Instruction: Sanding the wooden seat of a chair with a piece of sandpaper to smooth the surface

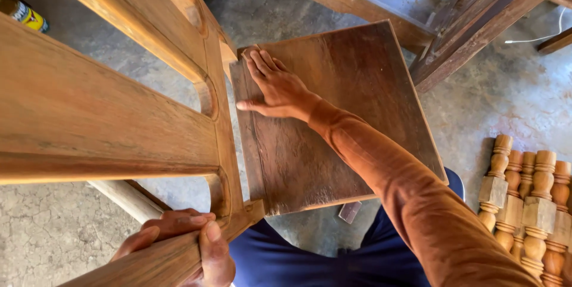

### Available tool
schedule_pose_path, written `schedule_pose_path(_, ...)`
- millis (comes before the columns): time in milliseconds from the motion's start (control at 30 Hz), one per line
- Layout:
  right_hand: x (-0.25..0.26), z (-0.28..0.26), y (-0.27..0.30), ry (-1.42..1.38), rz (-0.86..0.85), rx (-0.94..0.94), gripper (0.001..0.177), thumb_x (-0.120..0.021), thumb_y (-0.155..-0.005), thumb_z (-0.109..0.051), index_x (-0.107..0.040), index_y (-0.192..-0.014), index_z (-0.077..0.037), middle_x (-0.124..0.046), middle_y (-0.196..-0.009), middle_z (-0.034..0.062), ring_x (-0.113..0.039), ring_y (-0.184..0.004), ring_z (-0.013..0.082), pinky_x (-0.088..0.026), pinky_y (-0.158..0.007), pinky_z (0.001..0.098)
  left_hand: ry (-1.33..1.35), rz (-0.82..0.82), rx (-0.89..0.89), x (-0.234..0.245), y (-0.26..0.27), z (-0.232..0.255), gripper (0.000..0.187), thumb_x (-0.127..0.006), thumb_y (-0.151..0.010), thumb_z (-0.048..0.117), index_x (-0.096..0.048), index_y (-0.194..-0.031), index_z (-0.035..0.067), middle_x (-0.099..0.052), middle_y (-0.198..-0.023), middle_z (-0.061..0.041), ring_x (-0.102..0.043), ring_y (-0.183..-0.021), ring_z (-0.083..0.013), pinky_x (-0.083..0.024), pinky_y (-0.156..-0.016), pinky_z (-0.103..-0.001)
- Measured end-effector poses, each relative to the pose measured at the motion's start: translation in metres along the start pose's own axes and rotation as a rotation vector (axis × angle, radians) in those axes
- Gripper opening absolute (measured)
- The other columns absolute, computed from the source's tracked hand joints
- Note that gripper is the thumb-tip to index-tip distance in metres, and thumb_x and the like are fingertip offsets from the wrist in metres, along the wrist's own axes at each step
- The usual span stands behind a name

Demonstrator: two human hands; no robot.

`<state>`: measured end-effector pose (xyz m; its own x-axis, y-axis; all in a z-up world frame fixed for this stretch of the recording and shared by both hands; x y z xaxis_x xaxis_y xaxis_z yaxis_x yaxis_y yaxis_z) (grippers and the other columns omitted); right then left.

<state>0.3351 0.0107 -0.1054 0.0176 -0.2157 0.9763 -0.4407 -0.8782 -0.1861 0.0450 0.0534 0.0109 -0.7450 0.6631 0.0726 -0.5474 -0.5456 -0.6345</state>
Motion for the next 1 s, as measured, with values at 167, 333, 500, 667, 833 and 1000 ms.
schedule_pose_path(167, 0.03, -0.035, 0.066, -0.111, 0.052, 0.163, 0.095, -0.029, -0.088, -0.069, -0.018, -0.144, 0.007, -0.016, -0.151, 0.0281, -0.017, -0.141, 0.0416, -0.017, -0.116, 0.0458, -0.023, 0.128, 0.061, -0.001, 0.004, -0.003, 0.056, -0.066, -0.079, 0.017, -0.032, -0.123, 0.018, -0.06, -0.083, 0.006, -0.059, -0.075, -0.004, -0.05, -0.085, -0.017)
schedule_pose_path(333, 0.017, 0.057, 0.007, 0.034, 0.103, -0.024, 0.089, -0.045, -0.091, -0.064, -0.022, -0.142, 0.005, -0.026, -0.147, 0.0237, -0.028, -0.137, 0.0389, -0.027, -0.11, 0.0416, -0.034, 0.092, 0.078, -0.001, 0.002, 0.003, 0.056, -0.065, -0.079, 0.016, -0.031, -0.123, 0.017, -0.06, -0.087, 0.003, -0.062, -0.08, -0.0074, -0.053, -0.088, -0.023)
schedule_pose_path(500, 0.021, 0.002, 0.053, -0.038, -0.018, -0.056, 0.104, -0.036, -0.081, -0.075, -0.008, -0.146, 0.001, -0.009, -0.151, 0.0246, -0.012, -0.141, 0.0392, -0.016, -0.113, 0.0458, 0.0, 0.121, 0.088, -0.002, 0.003, 0.003, 0.053, -0.065, -0.08, 0.014, -0.032, -0.122, 0.019, -0.061, -0.084, 0.002, -0.061, -0.076, -0.0065, -0.052, -0.083, -0.019)
schedule_pose_path(667, 0.0, 0.036, 0.029, 0.0, -0.065, -0.061, 0.106, -0.04, -0.081, -0.079, -0.007, -0.149, -0.005, -0.004, -0.153, 0.0231, -0.011, -0.142, 0.0376, -0.025, -0.112, 0.0423, -0.175, 0.002, 0.169, 0.007, 0.007, -0.003, 0.054, -0.065, -0.076, 0.021, -0.03, -0.116, 0.015, -0.059, -0.078, 0.008, -0.06, -0.077, -0.0024, -0.045, -0.089, -0.014)
schedule_pose_path(833, 0.025, 0.004, 0.048, -0.106, -0.051, -0.105, 0.102, -0.028, -0.084, -0.075, -0.007, -0.147, 0.003, -0.005, -0.152, 0.027, -0.006, -0.142, 0.0394, -0.011, -0.114, 0.0489, -0.131, -0.01, 0.176, 0.008, 0.008, -0.011, 0.042, -0.064, -0.08, 0.023, -0.039, -0.114, 0.02, -0.059, -0.086, 0.016, -0.058, -0.086, 0.0061, -0.037, -0.101, -0.01)
schedule_pose_path(1000, 0.021, 0.028, 0.058, -0.015, 0.1, -0.009, 0.092, -0.037, -0.088, -0.068, -0.022, -0.141, 0.006, -0.032, -0.146, 0.0288, -0.038, -0.13, 0.0427, -0.034, -0.103, 0.0451, -0.017, 0.052, 0.125, 0.004, 0.0, 0.0, 0.057, -0.065, -0.079, 0.014, -0.03, -0.123, 0.018, -0.059, -0.088, -0.001, -0.064, -0.082, -0.0107, -0.055, -0.09, -0.024)
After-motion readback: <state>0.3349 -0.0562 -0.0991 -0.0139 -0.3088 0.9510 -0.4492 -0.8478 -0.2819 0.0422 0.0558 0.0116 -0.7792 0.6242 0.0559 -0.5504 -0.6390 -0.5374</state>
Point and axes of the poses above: each hand's wrist, its own y-axis away from the middle knuckle, its own x-axis out of the back of the hand, z = x × y, the point moved 7 cm from there along -y, towards the middle knuckle
